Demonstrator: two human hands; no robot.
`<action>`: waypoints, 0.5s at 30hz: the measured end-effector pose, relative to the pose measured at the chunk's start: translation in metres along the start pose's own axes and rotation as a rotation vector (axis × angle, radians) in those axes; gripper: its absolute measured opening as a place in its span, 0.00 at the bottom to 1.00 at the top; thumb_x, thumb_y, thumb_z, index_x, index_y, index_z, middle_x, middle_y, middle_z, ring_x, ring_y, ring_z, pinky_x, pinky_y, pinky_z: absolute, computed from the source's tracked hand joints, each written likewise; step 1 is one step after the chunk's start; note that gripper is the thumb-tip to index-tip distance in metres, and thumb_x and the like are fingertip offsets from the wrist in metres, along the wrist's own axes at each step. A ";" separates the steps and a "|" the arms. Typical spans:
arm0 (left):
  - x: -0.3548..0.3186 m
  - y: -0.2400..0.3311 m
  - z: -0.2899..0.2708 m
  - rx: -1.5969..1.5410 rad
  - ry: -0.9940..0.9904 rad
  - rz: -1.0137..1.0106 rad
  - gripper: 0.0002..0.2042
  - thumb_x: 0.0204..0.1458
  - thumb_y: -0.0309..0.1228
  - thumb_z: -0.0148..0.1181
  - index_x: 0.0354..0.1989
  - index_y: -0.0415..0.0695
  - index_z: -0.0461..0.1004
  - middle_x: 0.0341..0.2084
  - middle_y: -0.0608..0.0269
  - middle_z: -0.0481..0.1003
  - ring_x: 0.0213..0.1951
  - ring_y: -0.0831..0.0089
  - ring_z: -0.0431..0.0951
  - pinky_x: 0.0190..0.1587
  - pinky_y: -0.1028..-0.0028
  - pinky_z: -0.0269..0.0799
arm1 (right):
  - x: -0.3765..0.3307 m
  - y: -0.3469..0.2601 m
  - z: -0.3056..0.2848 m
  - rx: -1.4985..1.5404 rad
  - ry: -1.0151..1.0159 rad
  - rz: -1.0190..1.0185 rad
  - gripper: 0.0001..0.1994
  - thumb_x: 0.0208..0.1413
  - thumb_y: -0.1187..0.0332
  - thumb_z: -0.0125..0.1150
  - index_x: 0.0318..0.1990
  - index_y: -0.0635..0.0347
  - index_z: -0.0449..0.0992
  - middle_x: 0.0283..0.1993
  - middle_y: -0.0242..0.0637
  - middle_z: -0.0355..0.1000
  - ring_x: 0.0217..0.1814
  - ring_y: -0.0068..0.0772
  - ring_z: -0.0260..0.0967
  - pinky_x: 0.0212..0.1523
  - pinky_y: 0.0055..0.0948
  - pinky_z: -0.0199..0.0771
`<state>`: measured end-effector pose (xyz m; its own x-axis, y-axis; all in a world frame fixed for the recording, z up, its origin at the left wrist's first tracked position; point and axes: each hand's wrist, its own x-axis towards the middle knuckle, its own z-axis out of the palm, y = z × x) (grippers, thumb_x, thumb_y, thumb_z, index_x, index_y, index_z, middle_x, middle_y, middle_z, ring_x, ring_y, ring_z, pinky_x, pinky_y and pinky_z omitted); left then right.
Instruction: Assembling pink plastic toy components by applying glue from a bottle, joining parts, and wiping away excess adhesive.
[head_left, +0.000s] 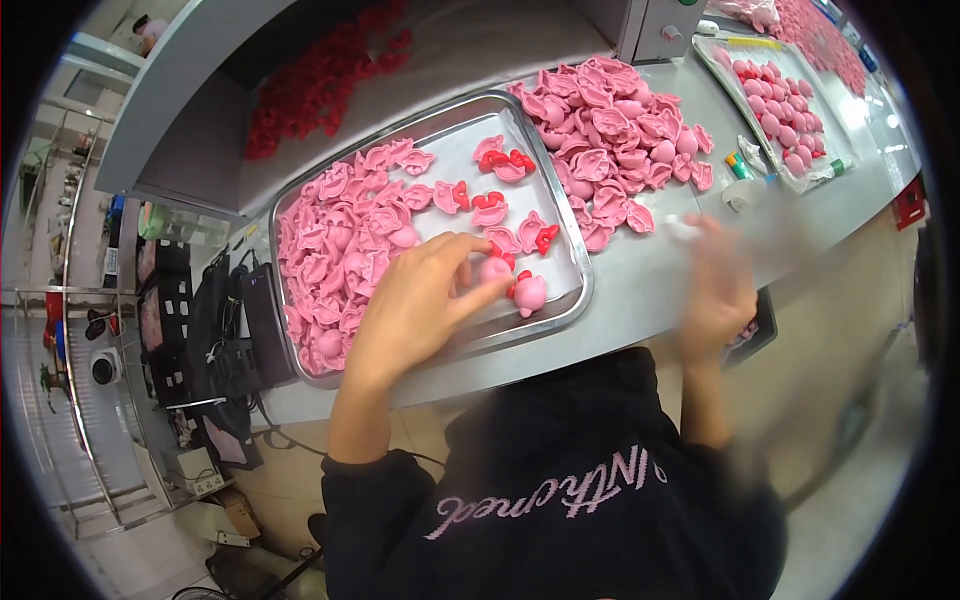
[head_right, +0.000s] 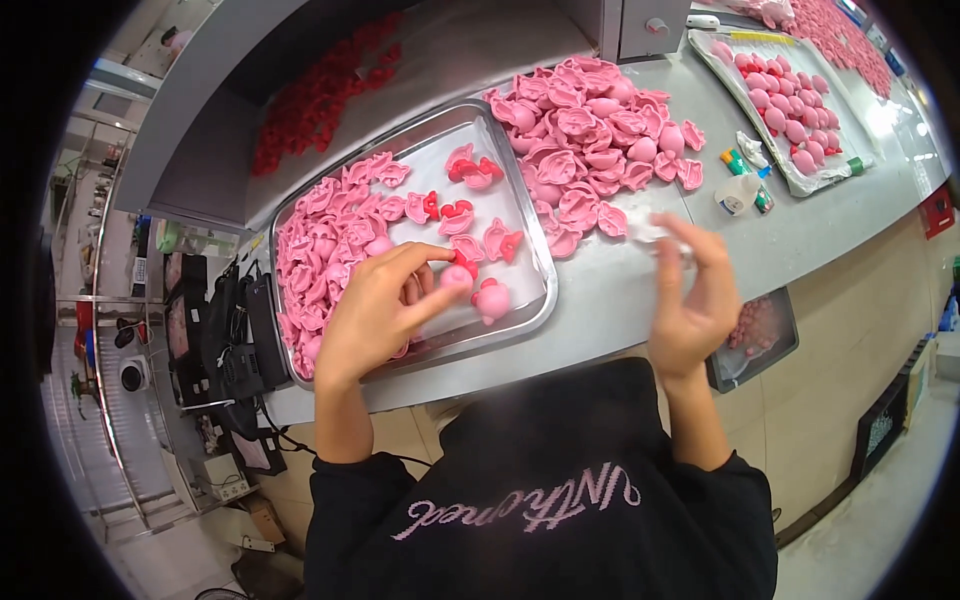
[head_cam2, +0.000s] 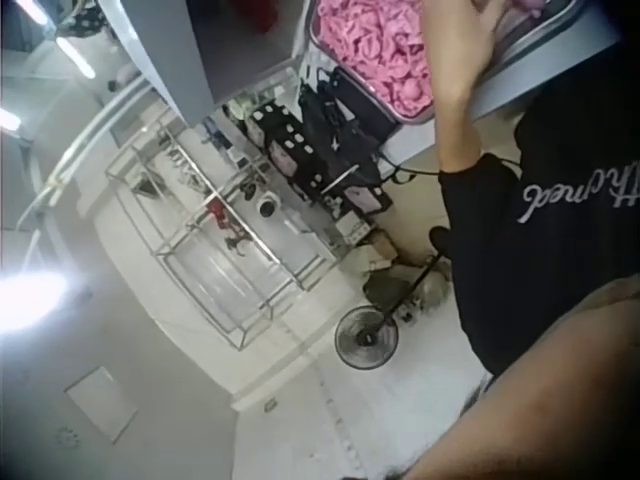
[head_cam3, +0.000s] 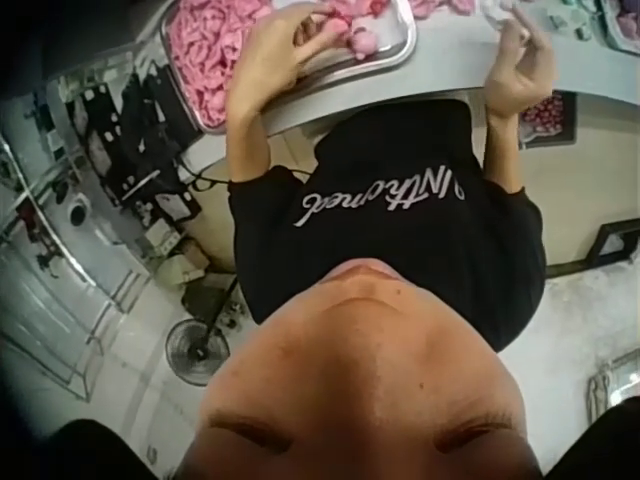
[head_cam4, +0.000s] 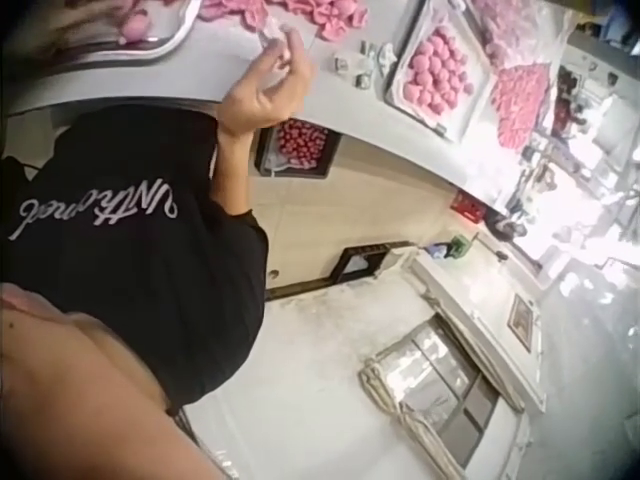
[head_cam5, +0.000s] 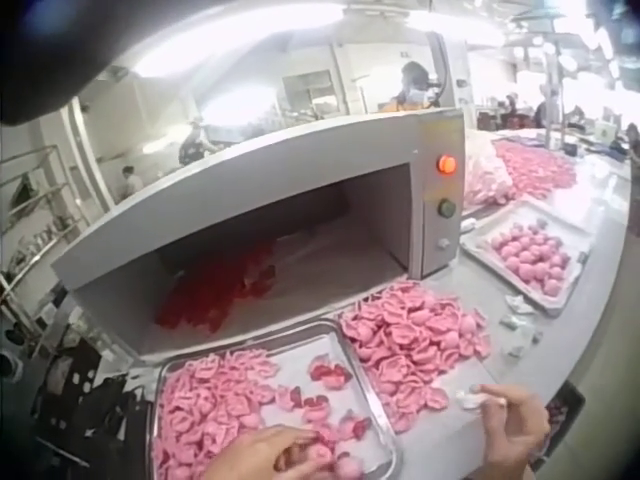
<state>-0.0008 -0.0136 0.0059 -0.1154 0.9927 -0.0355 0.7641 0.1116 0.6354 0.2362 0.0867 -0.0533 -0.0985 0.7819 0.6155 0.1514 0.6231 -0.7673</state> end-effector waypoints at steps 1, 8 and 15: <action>0.001 0.000 -0.001 -0.006 -0.002 -0.006 0.12 0.43 0.29 0.59 0.36 0.37 0.71 0.16 0.63 0.67 0.17 0.80 0.65 0.21 0.79 0.61 | 0.000 0.005 -0.007 -0.035 0.064 0.076 0.09 0.53 0.76 0.49 0.41 0.67 0.70 0.39 0.37 0.71 0.37 0.23 0.67 0.38 0.20 0.66; 0.011 -0.006 0.016 0.042 0.263 0.086 0.12 0.43 0.25 0.58 0.39 0.38 0.71 0.32 0.58 0.69 0.32 0.67 0.72 0.33 0.75 0.68 | 0.008 0.041 -0.058 -0.315 0.392 0.264 0.12 0.56 0.74 0.45 0.47 0.66 0.67 0.43 0.39 0.68 0.40 0.21 0.63 0.39 0.20 0.64; 0.018 -0.006 0.024 -0.043 0.203 0.123 0.15 0.39 0.28 0.61 0.37 0.38 0.70 0.32 0.56 0.67 0.37 0.61 0.70 0.39 0.68 0.65 | 0.025 0.055 -0.081 -0.560 0.082 0.210 0.16 0.54 0.73 0.47 0.52 0.66 0.63 0.51 0.43 0.61 0.49 0.31 0.62 0.48 0.28 0.63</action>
<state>0.0080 0.0046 -0.0165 -0.1519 0.9686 0.1970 0.7530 -0.0158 0.6578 0.3215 0.1387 -0.0659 0.0622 0.8693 0.4904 0.6567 0.3343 -0.6760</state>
